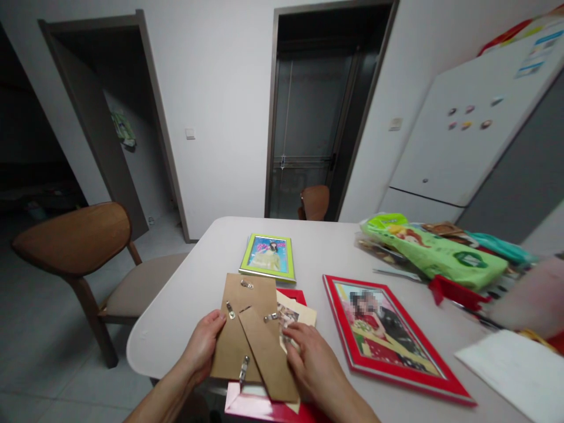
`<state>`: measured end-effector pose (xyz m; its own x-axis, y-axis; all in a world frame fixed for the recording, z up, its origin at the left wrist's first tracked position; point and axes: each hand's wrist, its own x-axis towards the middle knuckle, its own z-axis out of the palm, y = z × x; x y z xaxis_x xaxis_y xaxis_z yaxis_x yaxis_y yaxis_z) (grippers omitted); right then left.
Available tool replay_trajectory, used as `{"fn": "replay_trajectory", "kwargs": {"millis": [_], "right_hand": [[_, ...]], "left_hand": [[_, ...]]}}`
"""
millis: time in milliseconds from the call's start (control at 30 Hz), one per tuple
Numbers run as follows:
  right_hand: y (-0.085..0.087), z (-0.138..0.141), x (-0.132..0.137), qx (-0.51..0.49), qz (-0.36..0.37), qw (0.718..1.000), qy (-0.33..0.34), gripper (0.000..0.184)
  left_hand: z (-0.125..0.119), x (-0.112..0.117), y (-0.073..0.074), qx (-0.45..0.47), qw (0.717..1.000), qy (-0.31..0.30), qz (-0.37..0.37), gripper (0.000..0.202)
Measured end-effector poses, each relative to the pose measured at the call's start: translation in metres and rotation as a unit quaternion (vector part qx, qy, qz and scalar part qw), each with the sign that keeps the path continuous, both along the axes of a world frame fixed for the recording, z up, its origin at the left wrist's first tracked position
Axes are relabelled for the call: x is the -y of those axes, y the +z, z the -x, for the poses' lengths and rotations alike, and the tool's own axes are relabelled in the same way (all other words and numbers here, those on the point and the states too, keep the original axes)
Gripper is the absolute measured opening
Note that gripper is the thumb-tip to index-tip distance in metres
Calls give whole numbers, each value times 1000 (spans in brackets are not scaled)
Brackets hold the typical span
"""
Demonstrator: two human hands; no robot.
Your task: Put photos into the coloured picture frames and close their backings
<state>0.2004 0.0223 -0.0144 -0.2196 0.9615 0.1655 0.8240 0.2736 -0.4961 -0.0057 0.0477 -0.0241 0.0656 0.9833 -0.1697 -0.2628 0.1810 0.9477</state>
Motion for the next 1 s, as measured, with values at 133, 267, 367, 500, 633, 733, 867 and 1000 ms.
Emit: {"fn": "replay_trajectory", "kwargs": {"millis": [133, 267, 367, 500, 633, 733, 867, 1000], "right_hand": [[-5, 3, 14, 51, 18, 996, 67, 52], [-3, 3, 19, 71, 28, 992, 100, 54], [9, 0, 19, 61, 30, 988, 141, 38], [25, -1, 23, 43, 23, 976, 212, 30], [20, -3, 26, 15, 3, 981, 195, 26], [5, -12, 16, 9, -16, 996, 88, 24], [-10, -27, -5, 24, -17, 993, -116, 48], [-9, -29, -13, -50, 46, 987, -149, 57]], "left_hand": [[42, -8, 3, -60, 998, 10, 1, 29], [93, -16, 0, -158, 987, 39, 3, 28], [118, -22, -5, -244, 966, 79, -9, 27], [124, -27, -5, -343, 926, 148, -50, 40], [83, -10, 4, -389, 894, 167, -146, 47], [31, 19, 13, -417, 870, 38, -259, 40], [-21, 47, 14, -384, 882, -132, -240, 42], [-34, 46, 9, -389, 885, -148, -209, 42]]}}
